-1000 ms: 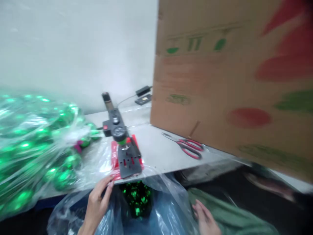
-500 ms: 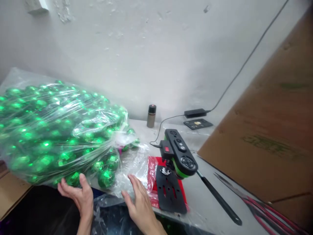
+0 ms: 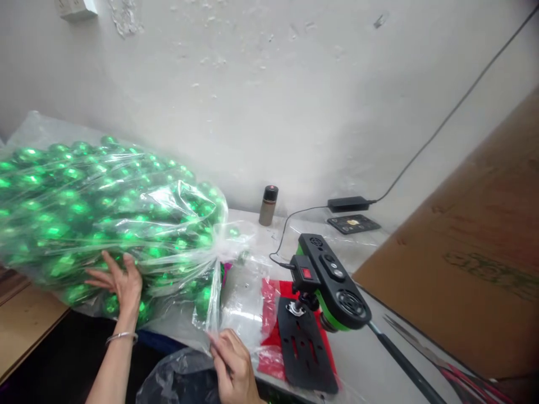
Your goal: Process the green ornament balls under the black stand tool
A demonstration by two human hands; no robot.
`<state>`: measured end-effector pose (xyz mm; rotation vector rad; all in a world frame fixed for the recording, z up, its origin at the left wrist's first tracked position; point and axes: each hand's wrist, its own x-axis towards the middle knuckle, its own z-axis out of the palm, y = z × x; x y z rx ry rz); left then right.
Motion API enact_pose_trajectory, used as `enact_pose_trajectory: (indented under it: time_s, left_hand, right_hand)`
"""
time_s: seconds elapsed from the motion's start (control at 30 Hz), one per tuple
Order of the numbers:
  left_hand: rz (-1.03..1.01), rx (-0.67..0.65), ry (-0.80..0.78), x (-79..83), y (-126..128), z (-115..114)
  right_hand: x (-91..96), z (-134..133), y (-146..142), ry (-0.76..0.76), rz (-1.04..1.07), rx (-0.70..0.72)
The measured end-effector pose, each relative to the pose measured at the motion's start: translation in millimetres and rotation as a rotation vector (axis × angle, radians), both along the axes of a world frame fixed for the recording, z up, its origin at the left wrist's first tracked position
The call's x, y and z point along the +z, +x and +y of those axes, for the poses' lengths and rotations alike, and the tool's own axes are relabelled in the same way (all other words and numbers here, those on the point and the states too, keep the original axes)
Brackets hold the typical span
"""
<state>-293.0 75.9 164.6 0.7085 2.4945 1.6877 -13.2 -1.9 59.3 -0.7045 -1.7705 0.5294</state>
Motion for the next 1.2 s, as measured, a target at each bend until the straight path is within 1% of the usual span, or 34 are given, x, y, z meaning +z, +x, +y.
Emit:
enact_pose_trajectory:
  time_s: [0.1, 0.2, 0.27, 0.33, 0.43, 0.5, 0.57, 0.6, 0.67, 0.7, 0.73, 0.8, 0.87, 0.9, 0.93, 0.97, 1.0, 1.07, 1.1, 1.13, 1.2]
  left_hand:
    - [-0.031, -0.069, -0.019, 3.0, 5.3, 25.5]
    - [0.003, -0.108, -0.081, 3.7, 5.5, 45.6]
    - [0.007, -0.118, -0.132, 2.0, 6.1, 54.2]
    - [0.011, -0.141, -0.167, 0.2, 6.5, 56.1]
    - [0.017, -0.196, -0.222, 2.5, 2.9, 43.0]
    - [0.011, -0.219, -0.250, 7.4, -0.2, 24.9]
    - [0.018, -0.220, -0.254, 11.4, 3.4, 2.0]
    - [0.039, -0.207, -0.248, 11.5, 9.9, -10.1]
    - [0.148, -0.168, -0.226, 5.8, 34.3, -32.6]
    - [0.268, -0.159, -0.210, -0.2, 51.2, -41.6]
    - [0.410, -0.181, -0.188, -7.8, 70.1, -48.3]
    - [0.655, -0.316, -0.122, -25.2, 107.8, -52.8]
    - [0.828, -0.539, -0.053, -40.3, 137.8, -45.8]
    - [0.903, -0.667, -0.064, -45.5, 148.1, -39.2]
    - [0.967, -0.788, -0.115, -48.7, 155.4, -31.2]
    - [1.014, -0.888, -0.215, -50.2, 159.9, -22.7]
    - [1.038, -0.955, -0.343, -50.0, 162.4, -14.1]
    - [1.027, -1.001, -0.575, -46.8, 163.5, 2.2]
    - [1.005, -1.003, -0.650, -44.5, 163.2, 9.4]
    - [0.981, -1.003, -0.692, -42.2, 162.7, 15.9]
    - [0.938, -1.008, -0.712, -37.9, 161.3, 26.3]
  right_hand:
    - [-3.0, -3.2, 0.5, 0.019, -0.005, -0.009]
    - [-2.6, -3.9, -7.2, 0.020, -0.030, -0.009]
    - [-1.3, -3.6, -14.7, 0.013, -0.081, 0.000]
    - [-1.2, -3.9, -21.1, 0.007, -0.158, 0.006]
    - [-5.1, -6.5, -23.6, 0.007, -0.257, -0.009]
    - [-9.2, -8.9, -20.9, 0.004, -0.294, -0.027]
    - [-12.3, -11.0, -17.8, -0.007, -0.321, -0.039]
    - [-13.2, -11.9, -17.0, -0.014, -0.331, -0.043]
    - [-14.0, -13.2, -16.7, -0.028, -0.346, -0.050]
    - [-14.5, -13.9, -16.9, -0.034, -0.351, -0.052]
    - [-15.2, -14.6, -16.6, -0.038, -0.355, -0.053]
    - [-18.7, -16.8, -13.2, -0.045, -0.360, -0.055]
    - [-24.6, -20.2, -4.4, -0.022, -0.365, -0.069]
    - [-28.2, -22.5, 1.8, -0.003, -0.367, -0.081]
    - [-31.9, -25.3, 8.7, 0.017, -0.370, -0.093]
    - [-35.4, -28.8, 15.5, 0.035, -0.371, -0.108]
    - [-38.7, -32.9, 21.8, 0.047, -0.369, -0.126]
    - [-44.7, -43.0, 31.1, 0.058, -0.356, -0.179]
    - [-47.4, -48.9, 33.9, 0.068, -0.344, -0.218]
    - [-50.0, -55.1, 35.8, 0.081, -0.331, -0.264]
    - [-54.7, -67.4, 39.1, 0.102, -0.310, -0.348]
